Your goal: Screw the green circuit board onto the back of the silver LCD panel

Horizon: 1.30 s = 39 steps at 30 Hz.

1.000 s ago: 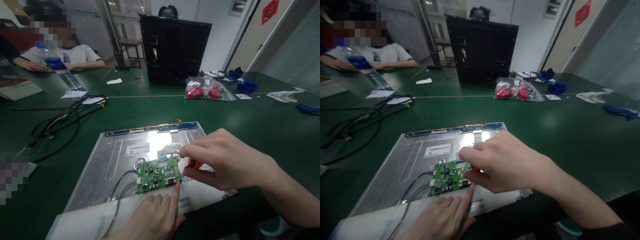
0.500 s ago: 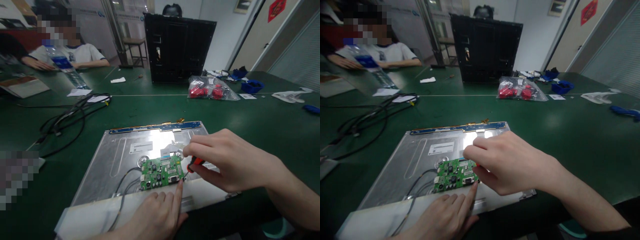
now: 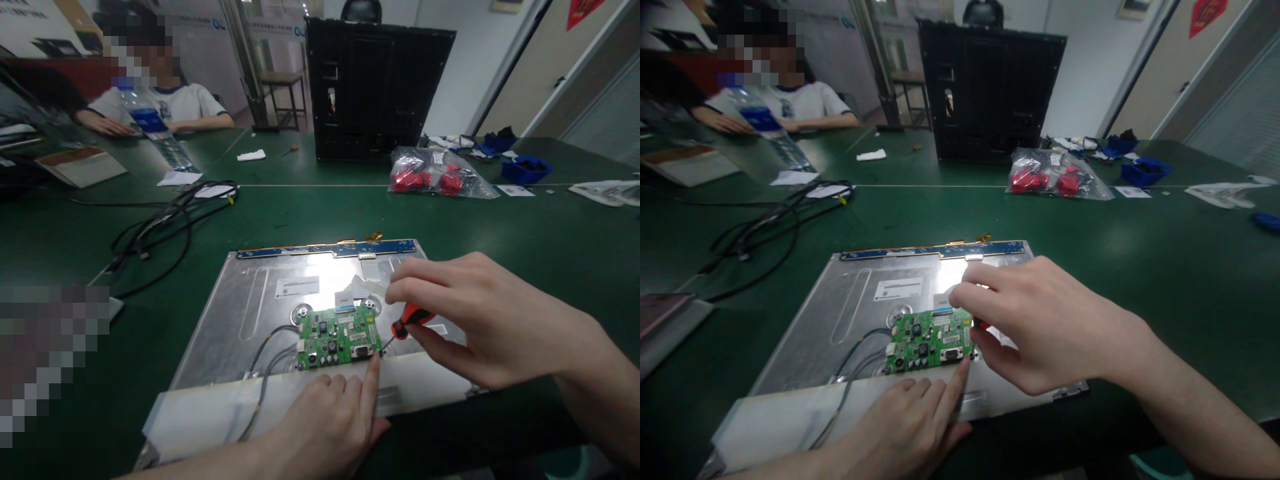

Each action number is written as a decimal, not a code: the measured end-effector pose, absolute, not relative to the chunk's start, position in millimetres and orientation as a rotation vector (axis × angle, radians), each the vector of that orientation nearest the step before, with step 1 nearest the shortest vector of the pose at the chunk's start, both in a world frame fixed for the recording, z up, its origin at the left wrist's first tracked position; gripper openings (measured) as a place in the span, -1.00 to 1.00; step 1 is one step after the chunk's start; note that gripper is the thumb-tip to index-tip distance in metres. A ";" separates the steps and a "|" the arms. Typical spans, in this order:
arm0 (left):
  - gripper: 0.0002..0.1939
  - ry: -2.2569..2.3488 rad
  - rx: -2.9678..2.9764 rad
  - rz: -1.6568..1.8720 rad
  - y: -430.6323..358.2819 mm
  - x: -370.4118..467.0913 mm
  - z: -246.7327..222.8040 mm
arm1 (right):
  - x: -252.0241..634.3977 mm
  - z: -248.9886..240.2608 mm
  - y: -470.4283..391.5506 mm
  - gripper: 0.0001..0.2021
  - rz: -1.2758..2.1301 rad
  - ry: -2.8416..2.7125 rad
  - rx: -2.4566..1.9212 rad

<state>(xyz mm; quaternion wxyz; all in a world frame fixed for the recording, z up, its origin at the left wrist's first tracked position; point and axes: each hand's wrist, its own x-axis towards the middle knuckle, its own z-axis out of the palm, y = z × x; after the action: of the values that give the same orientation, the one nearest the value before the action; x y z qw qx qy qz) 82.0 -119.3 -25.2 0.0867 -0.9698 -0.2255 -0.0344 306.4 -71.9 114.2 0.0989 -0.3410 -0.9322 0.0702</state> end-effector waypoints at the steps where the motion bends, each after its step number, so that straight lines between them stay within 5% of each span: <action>1: -0.42 -0.672 -2.888 -0.109 -119.2 81.8 -24.9 | 306.5 114.7 -72.0 -0.79 0.220 -2.763 -1.010; 39: -0.42 -0.681 -2.898 -0.079 -119.2 82.6 -23.4 | 306.7 112.3 -73.0 -0.89 0.156 -2.738 -1.034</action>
<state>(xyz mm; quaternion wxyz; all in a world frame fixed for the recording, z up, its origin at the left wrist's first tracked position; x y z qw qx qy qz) 82.6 -119.2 -23.4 0.0818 -0.9699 -0.2279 -0.0264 306.7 -73.0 112.3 0.1049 -0.3508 -0.9290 0.0530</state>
